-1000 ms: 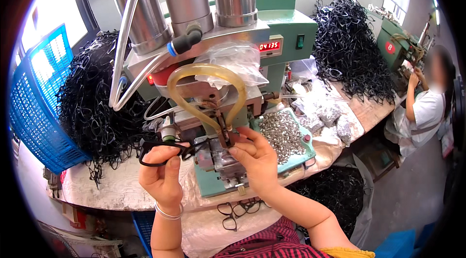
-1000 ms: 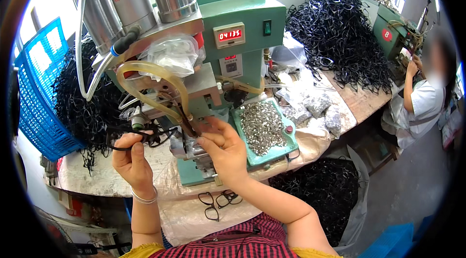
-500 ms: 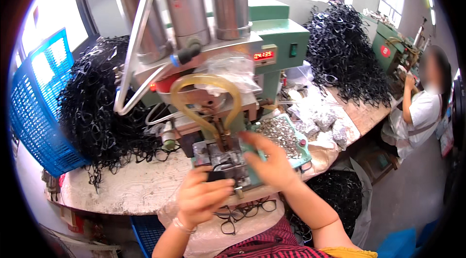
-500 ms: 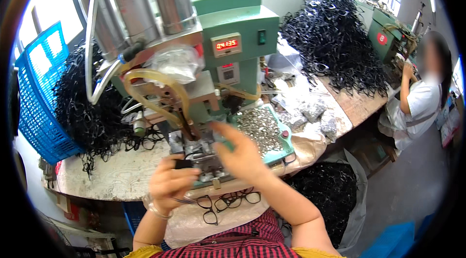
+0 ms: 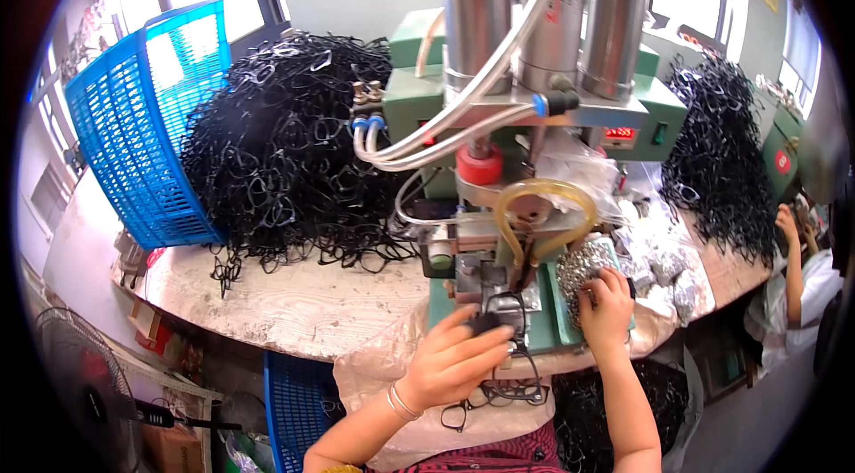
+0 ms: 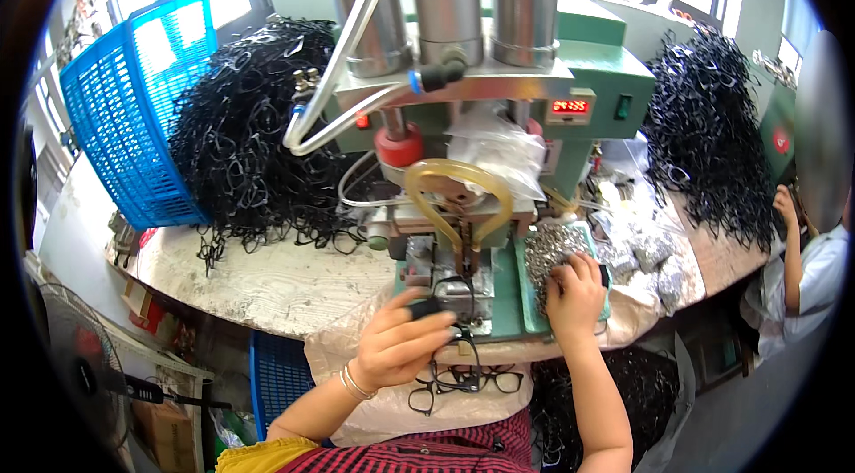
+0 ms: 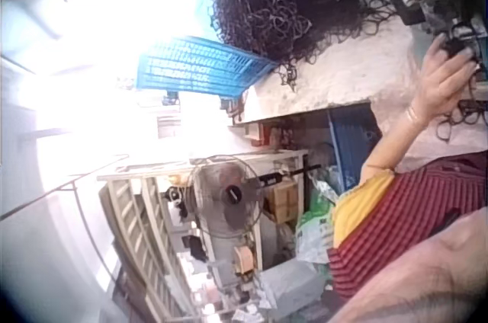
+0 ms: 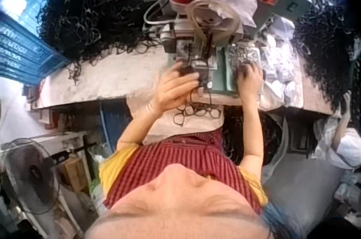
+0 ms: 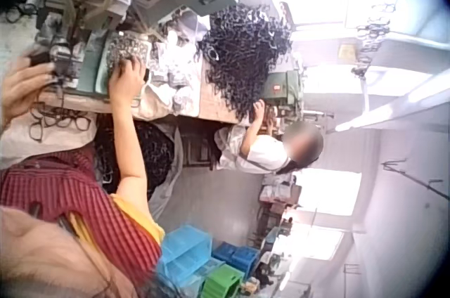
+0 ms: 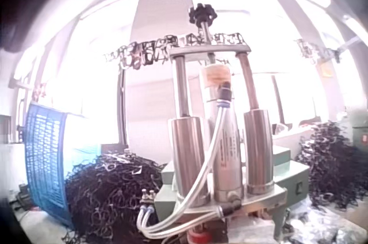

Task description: The person assembles eyeglasses by placing frames into a machine, inserting small metal components, and pressing a lever to secure them. The person repeatedly handles frames and components, placing finished glasses on the table.

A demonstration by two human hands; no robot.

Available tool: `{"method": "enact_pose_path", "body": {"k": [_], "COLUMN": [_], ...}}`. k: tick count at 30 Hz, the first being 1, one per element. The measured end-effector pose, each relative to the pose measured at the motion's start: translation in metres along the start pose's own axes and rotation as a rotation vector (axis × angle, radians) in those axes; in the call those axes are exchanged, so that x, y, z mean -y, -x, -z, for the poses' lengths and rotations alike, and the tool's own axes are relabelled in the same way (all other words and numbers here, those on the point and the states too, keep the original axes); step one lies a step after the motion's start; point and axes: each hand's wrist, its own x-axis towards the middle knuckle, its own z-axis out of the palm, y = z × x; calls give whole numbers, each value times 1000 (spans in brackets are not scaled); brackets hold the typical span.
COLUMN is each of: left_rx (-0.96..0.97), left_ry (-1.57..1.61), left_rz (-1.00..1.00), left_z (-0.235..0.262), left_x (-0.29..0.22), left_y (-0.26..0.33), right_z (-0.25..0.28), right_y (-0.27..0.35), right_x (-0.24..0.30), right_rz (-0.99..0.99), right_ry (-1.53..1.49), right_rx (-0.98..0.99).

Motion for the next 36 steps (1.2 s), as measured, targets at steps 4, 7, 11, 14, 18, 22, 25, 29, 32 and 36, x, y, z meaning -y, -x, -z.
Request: {"method": "enact_pose_path", "body": {"k": [4, 7, 11, 14, 18, 22, 25, 29, 32, 36], "left_rx": [-475, -352, -477, -457, -348, -366, -342, -1, 150, 142], "left_ry": [-340, -117, 126, 273, 151, -19, -542, -950, -964, -939], "left_rz": [590, 824, 797, 864, 920, 728, 664, 676, 781, 764], "left_z": [-9, -41, -78, -85, -83, -36, 30, 76, 74, 75], "left_x": [65, 117, 155, 167, 176, 120, 149, 200, 232, 216], "left_y": [20, 8, 11, 27, 44, 20, 72, 71, 91, 90], "right_z": [2, 2, 4, 0, -8, -5, 10, 29, 35, 42], "right_y": [2, -3, -1, 1, -10, -8, 11, 23, 17, -22], "right_x": [8, 15, 10, 13, 15, 0, -6, -13, 9, 77], "right_rz": [-91, -140, -212, -241, -257, -272, -386, -557, -487, -184], "right_ry": [-116, -138, -196, -232, -309, -355, -566, -546, -562, -656], "right_rx": [-89, -112, -150, -120, -79, -76, -130, -128, -105, 9]}}
